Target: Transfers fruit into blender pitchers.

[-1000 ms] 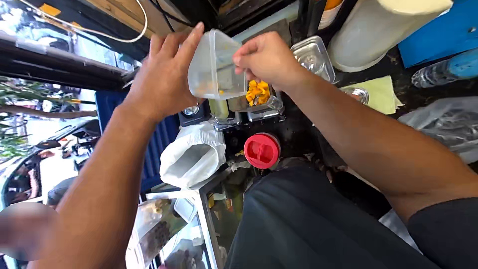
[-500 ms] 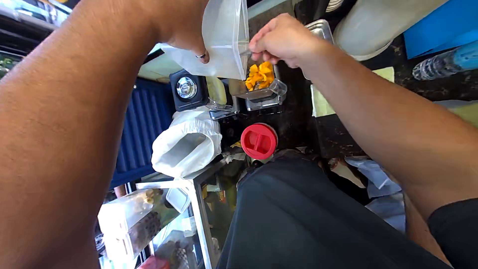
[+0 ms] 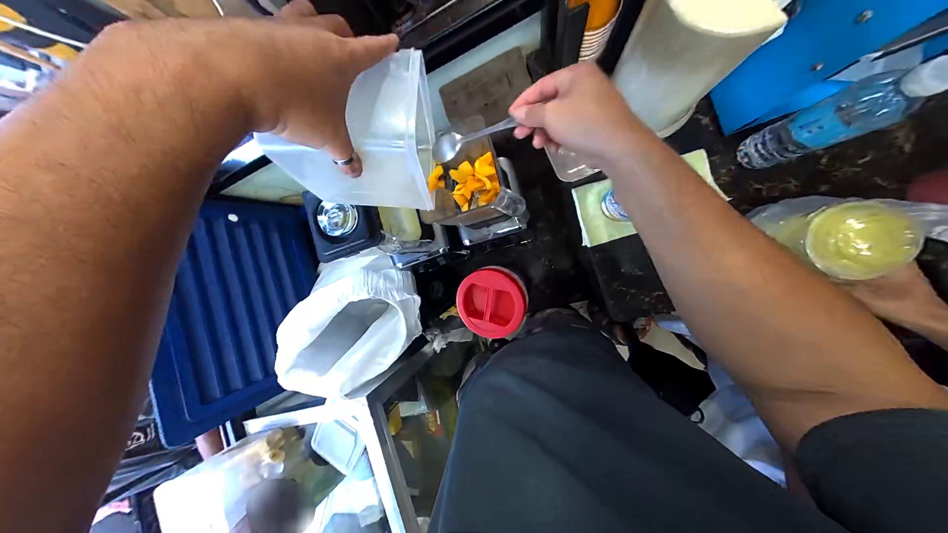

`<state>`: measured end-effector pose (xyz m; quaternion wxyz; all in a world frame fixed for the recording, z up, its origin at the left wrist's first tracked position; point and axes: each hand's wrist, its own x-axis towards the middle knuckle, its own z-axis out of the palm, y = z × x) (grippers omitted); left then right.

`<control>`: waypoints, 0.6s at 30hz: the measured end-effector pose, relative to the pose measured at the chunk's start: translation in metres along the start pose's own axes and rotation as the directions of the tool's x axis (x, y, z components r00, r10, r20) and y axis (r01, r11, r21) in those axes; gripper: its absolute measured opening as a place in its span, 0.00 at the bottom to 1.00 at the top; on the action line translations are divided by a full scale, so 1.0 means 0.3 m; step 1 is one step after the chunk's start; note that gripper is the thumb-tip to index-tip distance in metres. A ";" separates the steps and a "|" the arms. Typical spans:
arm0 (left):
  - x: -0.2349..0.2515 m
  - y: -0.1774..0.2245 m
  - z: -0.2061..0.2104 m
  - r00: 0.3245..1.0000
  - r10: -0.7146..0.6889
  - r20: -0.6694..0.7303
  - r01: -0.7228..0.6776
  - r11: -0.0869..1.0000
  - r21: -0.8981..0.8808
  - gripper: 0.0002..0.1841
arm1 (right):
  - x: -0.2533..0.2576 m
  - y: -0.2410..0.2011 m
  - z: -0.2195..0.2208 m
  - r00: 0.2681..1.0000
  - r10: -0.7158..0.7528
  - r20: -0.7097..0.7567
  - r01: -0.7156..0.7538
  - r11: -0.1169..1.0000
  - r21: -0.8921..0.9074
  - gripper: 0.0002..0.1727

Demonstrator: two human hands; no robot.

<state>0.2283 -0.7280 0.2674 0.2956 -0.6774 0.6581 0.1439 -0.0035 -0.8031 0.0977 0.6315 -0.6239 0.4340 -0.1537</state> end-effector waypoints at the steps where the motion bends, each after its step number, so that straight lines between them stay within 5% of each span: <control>1: 0.001 -0.006 0.013 1.000 0.011 -0.004 -0.011 1.000 -0.005 0.69 | -0.028 0.001 -0.011 1.000 0.001 -0.017 0.000 0.999 0.034 0.09; 4: 0.005 -0.005 0.010 1.000 0.019 0.001 -0.019 1.000 -0.012 0.68 | -0.074 -0.016 0.032 0.998 -0.032 0.046 0.025 0.991 0.133 0.09; 12: -0.055 -0.074 0.062 1.000 -0.004 -0.018 0.003 0.999 -0.052 0.69 | -0.133 0.036 -0.052 0.998 -0.062 0.009 0.062 0.998 -0.028 0.07; 15: -0.210 -0.083 0.131 0.980 -0.047 -0.194 0.016 0.987 -0.158 0.70 | -0.224 -0.095 -0.029 0.960 -0.274 0.065 0.275 0.962 -0.003 0.07; 18: -0.460 -0.044 0.297 0.905 -0.152 -0.397 -0.040 0.899 -0.437 0.69 | -0.326 -0.229 0.124 0.794 -0.588 0.155 0.606 0.786 -0.123 0.07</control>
